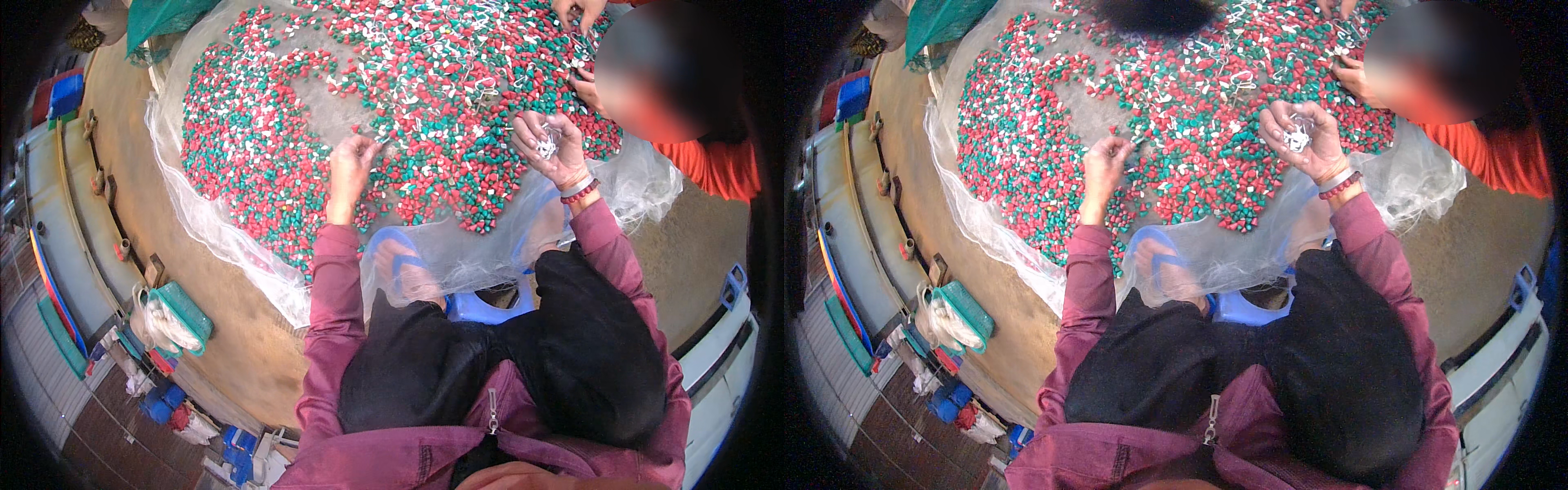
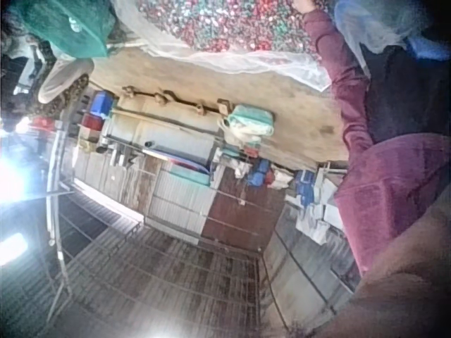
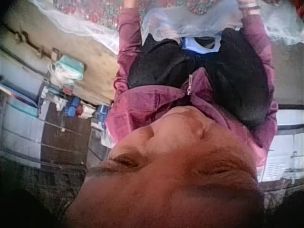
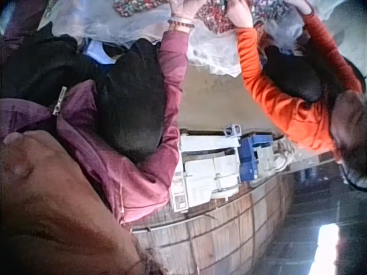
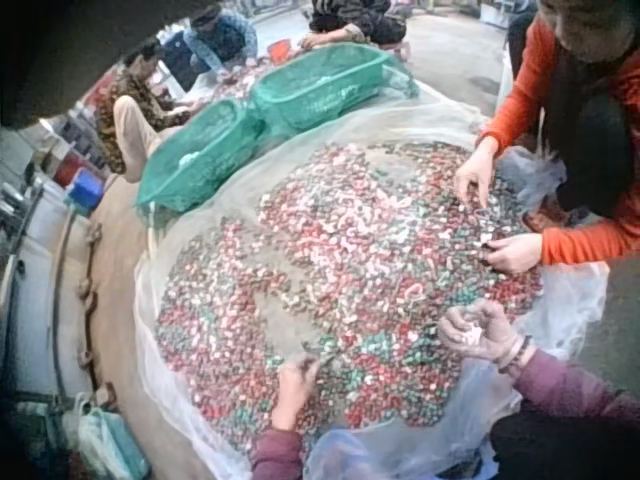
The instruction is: The person sits on a low stool and sorts small red, green, and white plastic bottle caps from a large pile on the floor. They pick up caps by hand and place them into nearby green baskets while other workers do the same.
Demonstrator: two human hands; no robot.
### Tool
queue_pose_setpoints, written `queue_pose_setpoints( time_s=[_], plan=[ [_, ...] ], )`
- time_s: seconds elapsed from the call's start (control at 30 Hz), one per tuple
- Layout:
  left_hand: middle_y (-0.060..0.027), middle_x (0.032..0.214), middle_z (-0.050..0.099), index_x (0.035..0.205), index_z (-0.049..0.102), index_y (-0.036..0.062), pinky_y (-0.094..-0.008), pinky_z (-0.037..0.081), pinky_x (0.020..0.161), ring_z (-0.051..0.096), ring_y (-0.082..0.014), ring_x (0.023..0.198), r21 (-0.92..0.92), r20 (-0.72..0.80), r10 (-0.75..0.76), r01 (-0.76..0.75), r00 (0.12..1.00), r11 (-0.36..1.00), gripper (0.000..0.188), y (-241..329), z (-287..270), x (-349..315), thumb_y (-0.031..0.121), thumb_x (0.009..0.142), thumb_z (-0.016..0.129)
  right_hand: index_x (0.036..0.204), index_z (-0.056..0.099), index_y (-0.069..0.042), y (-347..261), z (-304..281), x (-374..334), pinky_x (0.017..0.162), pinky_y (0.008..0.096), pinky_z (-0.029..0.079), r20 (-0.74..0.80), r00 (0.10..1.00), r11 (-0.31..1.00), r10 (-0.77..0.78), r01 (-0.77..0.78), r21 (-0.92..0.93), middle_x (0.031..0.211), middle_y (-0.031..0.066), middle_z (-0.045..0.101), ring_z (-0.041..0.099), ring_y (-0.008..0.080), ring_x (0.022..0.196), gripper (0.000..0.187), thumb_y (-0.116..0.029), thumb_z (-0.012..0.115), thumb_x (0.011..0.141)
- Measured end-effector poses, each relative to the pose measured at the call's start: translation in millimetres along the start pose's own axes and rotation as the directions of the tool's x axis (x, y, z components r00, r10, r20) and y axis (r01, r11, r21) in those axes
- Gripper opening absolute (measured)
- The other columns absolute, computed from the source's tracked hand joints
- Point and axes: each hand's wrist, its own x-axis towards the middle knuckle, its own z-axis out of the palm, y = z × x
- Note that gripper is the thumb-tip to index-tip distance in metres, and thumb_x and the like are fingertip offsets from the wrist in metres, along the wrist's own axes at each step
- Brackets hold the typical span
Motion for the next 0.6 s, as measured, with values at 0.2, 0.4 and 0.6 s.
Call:
queue_pose_setpoints(
  time_s=[0.2,0.4,0.6],
  plan=[
    [-0.0034,0.081,0.042,0.078,0.048,0.0077,-0.0170,0.030,0.043,0.042,-0.0096,0.064,-0.898,0.433,0.055,0.436,0.900,-0.060,0.016,53,-32,11,0.014,0.088,0.059,0.084,0.047,0.001,4,10,-1,0.031,0.0190,0.037,-0.273,0.962,0.987,0.019,-0.061,-0.146,0.072,0.0112,0.048,0.049,0.0147,0.058,0.024,-0.020,0.050,0.096],
    [-0.0088,0.091,0.042,0.089,0.047,0.0052,-0.0200,0.046,0.045,0.045,-0.0151,0.071,-0.895,0.279,0.158,0.316,0.947,-0.316,0.012,77,-14,32,0.011,0.083,0.056,0.102,0.060,0.003,25,-4,4,0.060,0.0276,0.055,-0.497,0.860,0.993,0.116,-0.097,0.063,0.086,0.0127,0.064,0.064,0.0206,0.074,0.021,-0.016,0.056,0.094],
    [-0.0002,0.081,0.053,0.099,0.066,0.0083,-0.0213,0.040,0.044,0.052,-0.0089,0.070,-0.501,0.390,-0.017,0.228,0.921,0.835,0.019,53,23,49,0.008,0.080,0.069,0.123,0.052,0.000,43,-19,-3,0.081,0.0406,0.056,-0.448,0.851,0.961,0.273,-0.257,0.097,0.105,0.0184,0.064,0.065,0.0308,0.092,0.045,-0.037,0.044,0.099]
  ],
)
